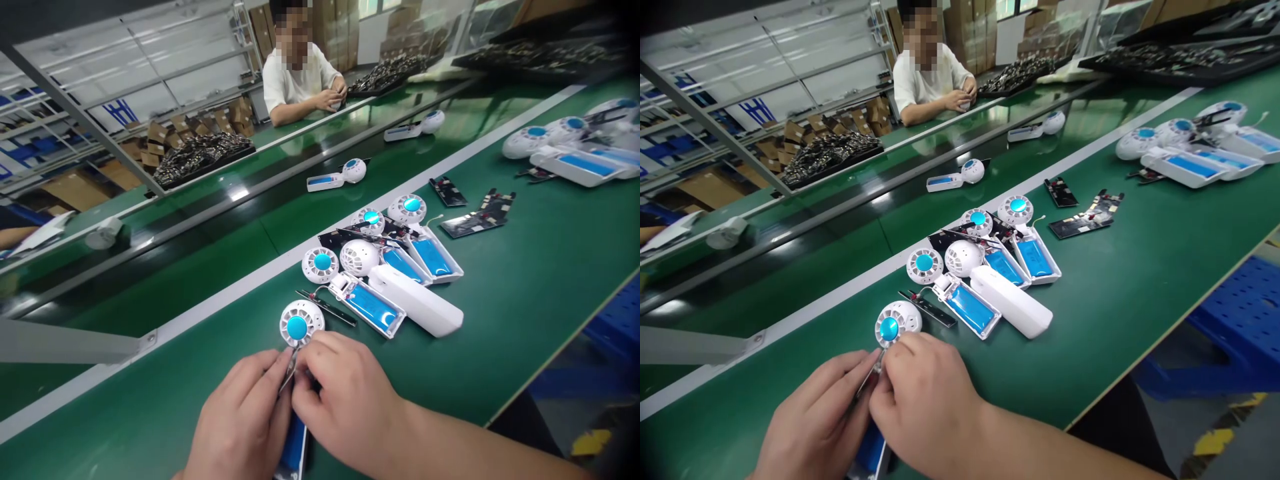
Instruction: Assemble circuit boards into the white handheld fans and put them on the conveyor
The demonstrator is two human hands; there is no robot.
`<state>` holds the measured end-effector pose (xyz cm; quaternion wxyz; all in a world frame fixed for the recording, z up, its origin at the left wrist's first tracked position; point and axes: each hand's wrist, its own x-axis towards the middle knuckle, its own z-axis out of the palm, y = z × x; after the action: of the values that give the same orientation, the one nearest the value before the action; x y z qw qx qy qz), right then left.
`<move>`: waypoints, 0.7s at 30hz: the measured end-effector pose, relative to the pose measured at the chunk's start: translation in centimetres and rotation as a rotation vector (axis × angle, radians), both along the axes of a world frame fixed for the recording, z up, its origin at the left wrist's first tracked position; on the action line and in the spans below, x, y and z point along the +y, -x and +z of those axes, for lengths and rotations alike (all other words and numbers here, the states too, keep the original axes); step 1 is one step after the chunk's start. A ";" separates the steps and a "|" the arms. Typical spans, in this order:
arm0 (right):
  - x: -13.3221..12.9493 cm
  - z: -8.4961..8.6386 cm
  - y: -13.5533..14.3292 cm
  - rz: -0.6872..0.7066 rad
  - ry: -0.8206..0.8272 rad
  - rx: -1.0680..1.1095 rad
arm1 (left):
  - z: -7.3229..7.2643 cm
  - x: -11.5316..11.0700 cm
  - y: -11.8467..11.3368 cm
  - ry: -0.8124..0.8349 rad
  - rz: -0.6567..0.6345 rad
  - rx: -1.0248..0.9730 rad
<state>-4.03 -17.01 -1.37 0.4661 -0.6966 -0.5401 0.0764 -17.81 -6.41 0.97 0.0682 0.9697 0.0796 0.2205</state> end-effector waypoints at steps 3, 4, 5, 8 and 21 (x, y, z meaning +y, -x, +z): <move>0.0 0.1 -0.1 0.001 -0.015 -0.013 | -0.1 0.0 0.2 -0.051 -0.023 0.028; 0.0 0.2 -0.1 -0.002 -0.006 0.010 | -0.2 0.1 0.3 -0.060 -0.027 0.040; 0.0 0.3 -0.1 -0.001 0.003 0.039 | -0.2 0.1 0.4 -0.069 -0.028 0.051; 0.1 0.5 -0.1 0.004 0.007 0.091 | -0.3 0.1 0.7 -0.096 -0.030 0.076; 0.0 0.2 0.1 0.055 0.018 0.008 | 0.6 -0.6 -0.3 0.143 -0.039 0.085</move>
<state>-4.10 -17.02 -1.19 0.4596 -0.6854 -0.5565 0.0969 -17.51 -6.98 1.52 0.1381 0.9723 0.0789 0.1715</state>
